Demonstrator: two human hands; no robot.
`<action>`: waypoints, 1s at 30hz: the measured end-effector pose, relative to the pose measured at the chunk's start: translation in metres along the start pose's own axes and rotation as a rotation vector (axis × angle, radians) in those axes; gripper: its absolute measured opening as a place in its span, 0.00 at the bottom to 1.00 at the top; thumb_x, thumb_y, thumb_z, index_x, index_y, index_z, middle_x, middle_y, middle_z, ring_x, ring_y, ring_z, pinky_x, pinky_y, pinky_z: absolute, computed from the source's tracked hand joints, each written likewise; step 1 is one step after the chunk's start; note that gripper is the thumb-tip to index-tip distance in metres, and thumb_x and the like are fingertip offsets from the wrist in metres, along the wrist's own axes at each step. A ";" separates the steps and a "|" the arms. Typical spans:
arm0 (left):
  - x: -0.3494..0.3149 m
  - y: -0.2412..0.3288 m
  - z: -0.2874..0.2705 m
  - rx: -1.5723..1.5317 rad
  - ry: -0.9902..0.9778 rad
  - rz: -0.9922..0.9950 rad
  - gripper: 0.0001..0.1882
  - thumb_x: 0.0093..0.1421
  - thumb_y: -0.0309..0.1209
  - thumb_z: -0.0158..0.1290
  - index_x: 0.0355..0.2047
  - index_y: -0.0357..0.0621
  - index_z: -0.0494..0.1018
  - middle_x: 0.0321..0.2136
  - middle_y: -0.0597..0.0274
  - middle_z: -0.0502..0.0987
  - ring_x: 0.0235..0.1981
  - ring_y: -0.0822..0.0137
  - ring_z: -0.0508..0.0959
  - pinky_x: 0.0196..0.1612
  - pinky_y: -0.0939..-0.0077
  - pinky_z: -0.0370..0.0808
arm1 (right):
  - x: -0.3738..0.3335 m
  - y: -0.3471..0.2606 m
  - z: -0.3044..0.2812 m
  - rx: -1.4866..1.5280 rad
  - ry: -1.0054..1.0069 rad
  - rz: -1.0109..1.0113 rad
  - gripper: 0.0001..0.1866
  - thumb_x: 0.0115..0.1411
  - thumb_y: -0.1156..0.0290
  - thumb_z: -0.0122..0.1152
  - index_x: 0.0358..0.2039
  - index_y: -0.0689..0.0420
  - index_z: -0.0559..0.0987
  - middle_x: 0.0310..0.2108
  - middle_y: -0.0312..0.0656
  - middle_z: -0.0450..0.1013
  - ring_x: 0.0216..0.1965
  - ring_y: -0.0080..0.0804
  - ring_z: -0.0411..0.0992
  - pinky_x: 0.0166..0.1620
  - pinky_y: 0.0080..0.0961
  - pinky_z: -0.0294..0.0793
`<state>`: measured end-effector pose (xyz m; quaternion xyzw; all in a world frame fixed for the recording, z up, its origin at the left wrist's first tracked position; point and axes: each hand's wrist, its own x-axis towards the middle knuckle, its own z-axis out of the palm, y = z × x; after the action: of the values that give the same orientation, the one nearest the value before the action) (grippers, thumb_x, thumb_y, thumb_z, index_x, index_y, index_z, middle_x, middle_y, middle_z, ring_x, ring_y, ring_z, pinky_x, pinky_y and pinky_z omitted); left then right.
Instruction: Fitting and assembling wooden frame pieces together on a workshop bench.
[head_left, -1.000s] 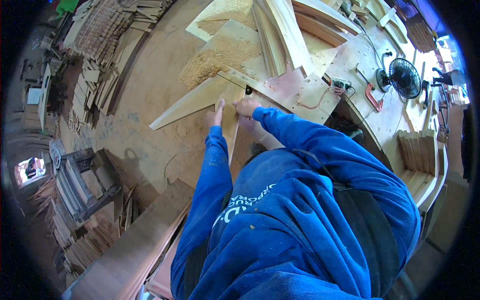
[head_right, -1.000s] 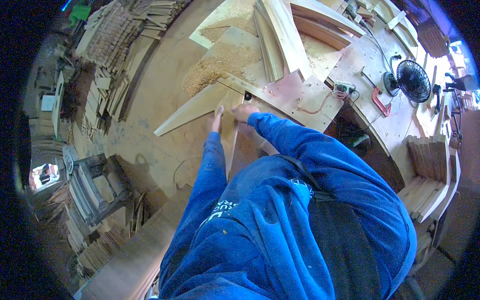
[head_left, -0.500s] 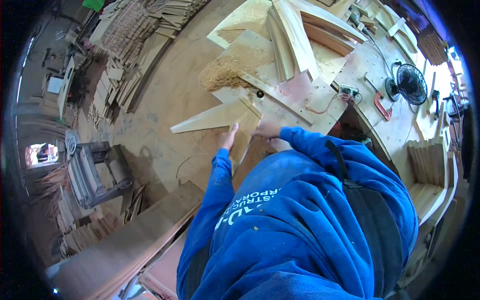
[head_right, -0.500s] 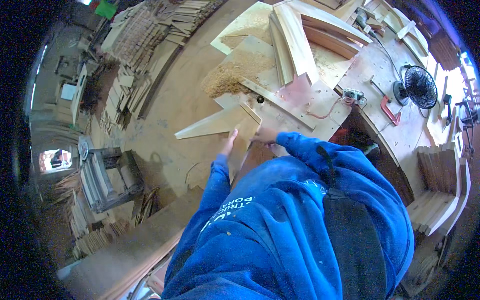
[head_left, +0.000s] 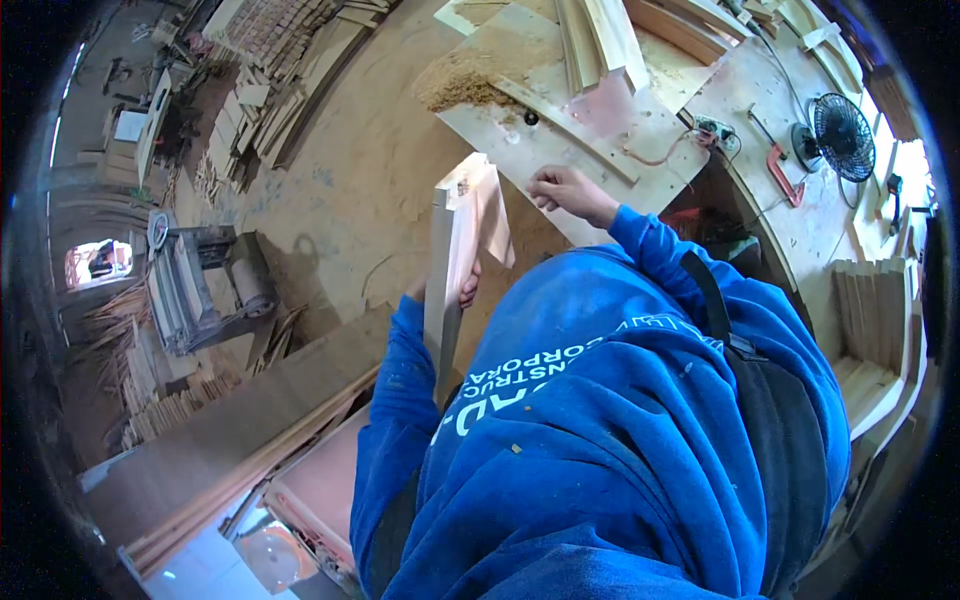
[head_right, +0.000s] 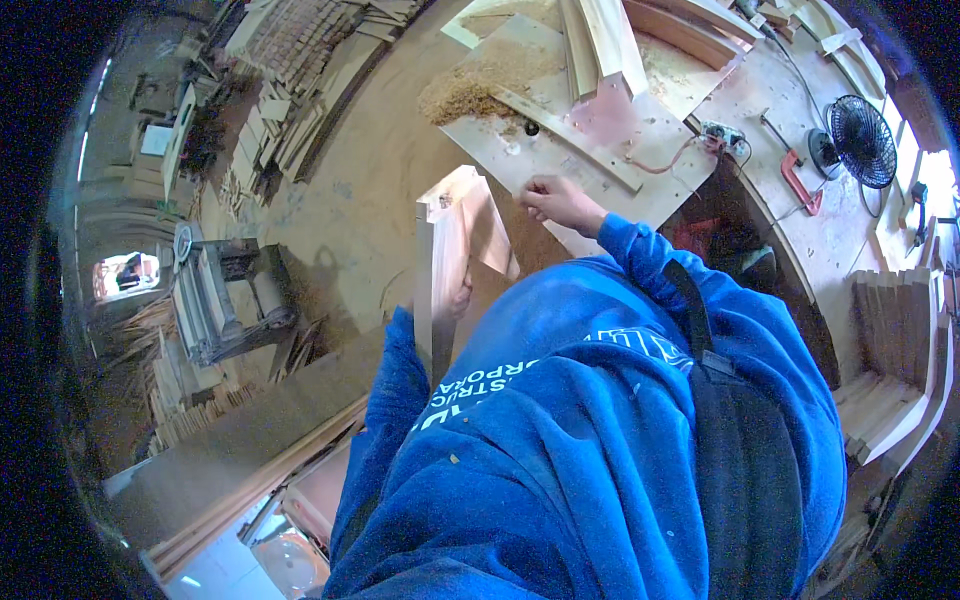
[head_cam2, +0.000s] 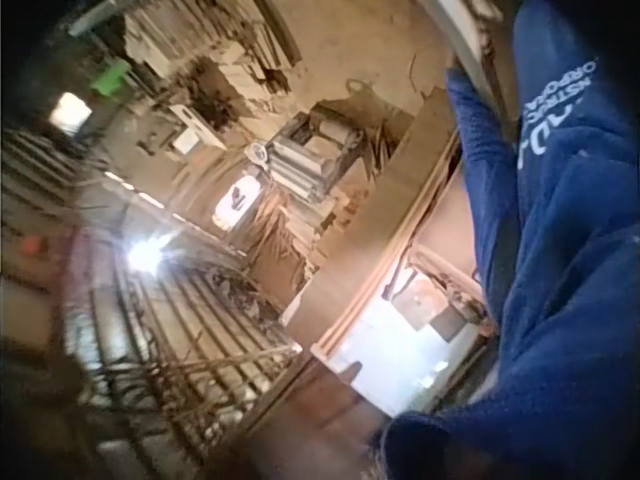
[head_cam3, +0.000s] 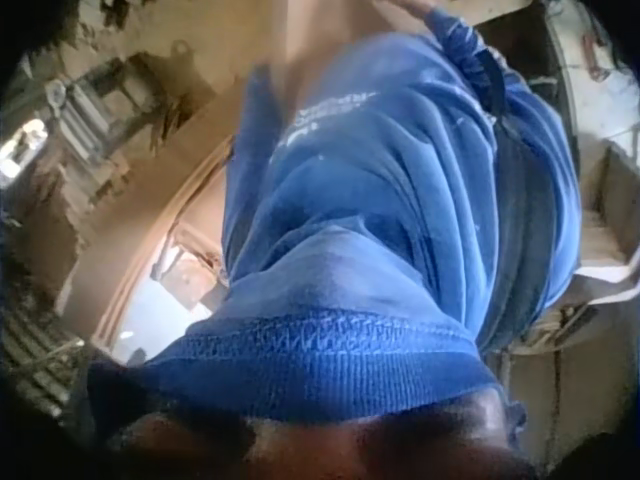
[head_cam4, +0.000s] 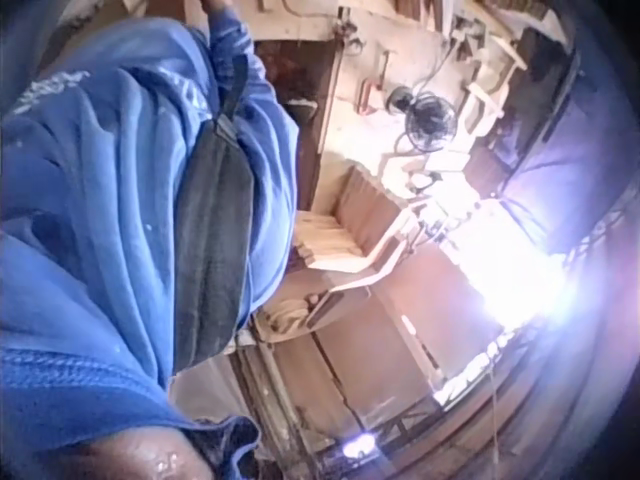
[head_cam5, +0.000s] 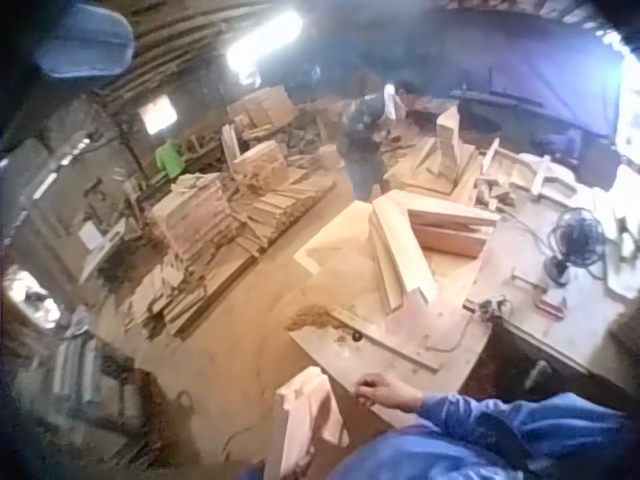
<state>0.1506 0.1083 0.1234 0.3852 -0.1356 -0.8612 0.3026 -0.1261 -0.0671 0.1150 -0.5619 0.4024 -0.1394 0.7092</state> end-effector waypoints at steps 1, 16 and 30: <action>-0.001 -0.001 0.006 0.013 -0.009 0.034 0.21 0.63 0.50 0.45 0.38 0.42 0.70 0.18 0.61 0.70 0.15 0.67 0.70 0.20 0.75 0.68 | -0.006 -0.009 0.003 0.009 0.052 -0.072 0.12 0.65 0.61 0.57 0.38 0.58 0.78 0.29 0.33 0.73 0.31 0.18 0.71 0.37 0.19 0.73; 0.025 0.001 0.078 0.107 0.415 -0.005 0.40 0.59 0.73 0.32 0.24 0.47 0.71 0.12 0.68 0.68 0.10 0.70 0.66 0.15 0.75 0.65 | -0.017 -0.039 0.008 -0.348 0.003 -0.566 0.28 0.51 0.70 0.58 0.54 0.63 0.72 0.53 0.55 0.70 0.55 0.44 0.68 0.57 0.32 0.68; 0.043 -0.032 0.087 0.037 0.501 0.034 0.40 0.57 0.74 0.33 0.26 0.47 0.70 0.11 0.66 0.67 0.10 0.69 0.68 0.15 0.74 0.67 | 0.008 -0.042 -0.032 0.175 -0.333 0.026 0.11 0.58 0.74 0.57 0.40 0.60 0.81 0.30 0.34 0.74 0.30 0.21 0.69 0.34 0.20 0.70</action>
<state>0.0504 0.1066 0.1414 0.5897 -0.0785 -0.7311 0.3341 -0.1337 -0.1082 0.1482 -0.5080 0.2729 -0.0698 0.8140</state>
